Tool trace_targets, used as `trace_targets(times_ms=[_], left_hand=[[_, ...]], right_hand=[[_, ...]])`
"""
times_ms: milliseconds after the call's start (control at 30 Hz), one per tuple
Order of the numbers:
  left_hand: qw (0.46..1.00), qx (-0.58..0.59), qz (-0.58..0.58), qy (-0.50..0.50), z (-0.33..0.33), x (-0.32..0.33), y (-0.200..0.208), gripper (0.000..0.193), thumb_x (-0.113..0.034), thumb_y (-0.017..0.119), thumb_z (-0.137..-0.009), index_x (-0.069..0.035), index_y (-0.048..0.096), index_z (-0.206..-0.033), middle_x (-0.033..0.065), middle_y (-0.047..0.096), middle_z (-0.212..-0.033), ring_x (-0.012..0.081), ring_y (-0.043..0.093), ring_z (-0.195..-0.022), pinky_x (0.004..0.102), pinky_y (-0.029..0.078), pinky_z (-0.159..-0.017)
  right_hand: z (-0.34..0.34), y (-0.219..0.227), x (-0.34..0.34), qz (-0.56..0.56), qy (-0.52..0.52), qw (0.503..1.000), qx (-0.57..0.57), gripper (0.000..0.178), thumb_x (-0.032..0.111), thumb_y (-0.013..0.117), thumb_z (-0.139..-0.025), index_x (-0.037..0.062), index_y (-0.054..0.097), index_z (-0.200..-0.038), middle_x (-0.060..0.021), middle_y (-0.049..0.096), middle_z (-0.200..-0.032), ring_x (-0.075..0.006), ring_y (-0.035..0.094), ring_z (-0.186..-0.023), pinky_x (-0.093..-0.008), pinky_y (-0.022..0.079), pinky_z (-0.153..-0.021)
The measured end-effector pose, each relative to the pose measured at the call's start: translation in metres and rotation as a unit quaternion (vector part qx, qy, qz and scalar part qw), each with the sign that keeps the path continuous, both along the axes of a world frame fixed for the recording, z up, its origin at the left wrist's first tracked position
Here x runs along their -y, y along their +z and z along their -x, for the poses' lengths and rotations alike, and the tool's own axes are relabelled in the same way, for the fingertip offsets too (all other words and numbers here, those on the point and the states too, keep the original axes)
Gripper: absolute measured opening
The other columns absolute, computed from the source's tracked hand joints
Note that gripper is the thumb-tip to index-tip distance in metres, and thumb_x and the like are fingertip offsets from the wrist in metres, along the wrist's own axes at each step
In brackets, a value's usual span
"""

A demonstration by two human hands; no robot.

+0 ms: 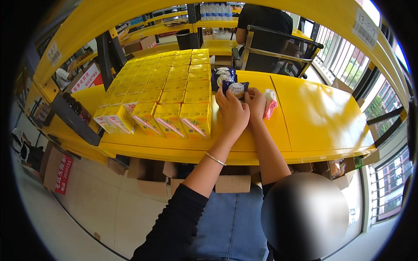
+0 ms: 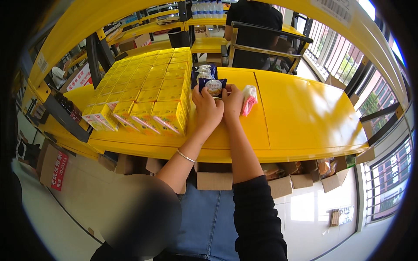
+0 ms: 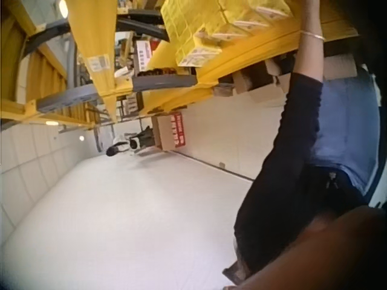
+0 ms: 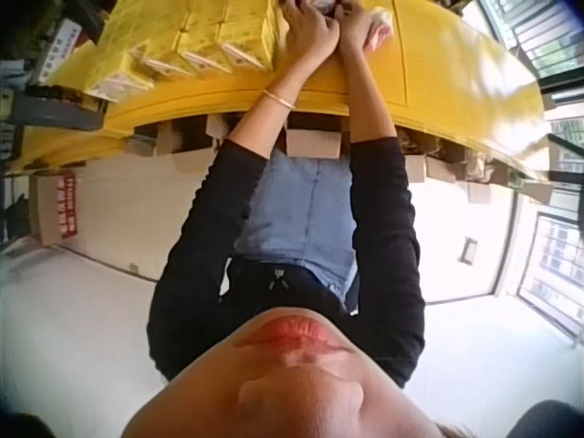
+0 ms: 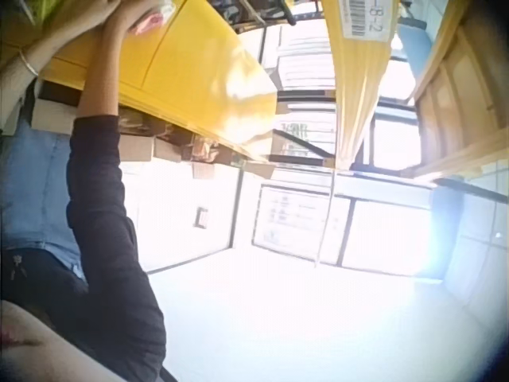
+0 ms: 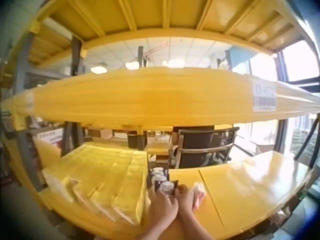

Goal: The person wipes the surface of small blue snack packages with a pink cloth on a yellow table. They handle the packages one at a time, wiping each and placing them in a neat row. The person also briefly handles a small yellow box.

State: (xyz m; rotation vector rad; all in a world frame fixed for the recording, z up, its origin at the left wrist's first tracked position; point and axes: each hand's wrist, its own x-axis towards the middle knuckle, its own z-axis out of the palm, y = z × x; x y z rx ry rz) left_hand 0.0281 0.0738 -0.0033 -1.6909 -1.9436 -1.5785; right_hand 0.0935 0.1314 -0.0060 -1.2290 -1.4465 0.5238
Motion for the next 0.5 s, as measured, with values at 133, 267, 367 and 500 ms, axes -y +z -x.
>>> trace_targets(times_ms=[133, 267, 367, 500], left_hand=[[0.997, 0.01, 0.056, 0.046, 0.013, -0.029, -0.009, 0.06, -0.01, 0.059, -0.078, 0.02, 0.037, -0.125, 0.0344, 0.031, -0.137, 0.0484, 0.031, -0.13, 0.0524, 0.029, -0.109], [0.998, 0.023, 0.056, 0.034, 0.018, -0.038, -0.017, 0.062, -0.013, 0.057, -0.079, 0.021, 0.035, -0.127, 0.0345, 0.031, -0.138, 0.049, 0.031, -0.13, 0.0533, 0.027, -0.11], [0.997, 0.009, 0.062, 0.033, 0.017, -0.037, -0.018, 0.066, -0.013, 0.055, -0.079, 0.022, 0.031, -0.13, 0.0354, 0.027, -0.141, 0.0482, 0.028, -0.133, 0.0532, 0.025, -0.111], [0.998, 0.009, 0.059, 0.025, 0.015, -0.034, -0.016, 0.071, -0.014, 0.054, -0.08, 0.022, 0.026, -0.135, 0.0371, 0.021, -0.145, 0.0479, 0.022, -0.138, 0.053, 0.023, -0.112]], right_hand=[[0.008, 0.0, -0.017, -0.01, 0.033, 0.999, 0.02, 0.018, 0.009, 0.066, -0.084, -0.0028, 0.068, -0.097, -0.0173, 0.071, -0.086, -0.0276, 0.069, -0.078, -0.0336, 0.053, -0.074], [0.001, 0.002, -0.031, 0.014, 0.1, 0.994, 0.053, 0.021, 0.012, 0.069, -0.083, -0.0011, 0.069, -0.099, -0.0148, 0.072, -0.088, -0.0229, 0.07, -0.078, -0.0315, 0.054, -0.073], [0.001, 0.002, -0.034, 0.038, 0.106, 0.992, 0.053, 0.023, 0.016, 0.071, -0.083, -0.0001, 0.069, -0.1, -0.0132, 0.072, -0.088, -0.0199, 0.069, -0.077, -0.0295, 0.054, -0.072], [0.002, -0.001, -0.041, 0.036, 0.092, 0.993, 0.069, 0.024, 0.017, 0.071, -0.082, 0.0, 0.07, -0.1, -0.013, 0.073, -0.088, -0.0196, 0.069, -0.078, -0.0297, 0.054, -0.072]])
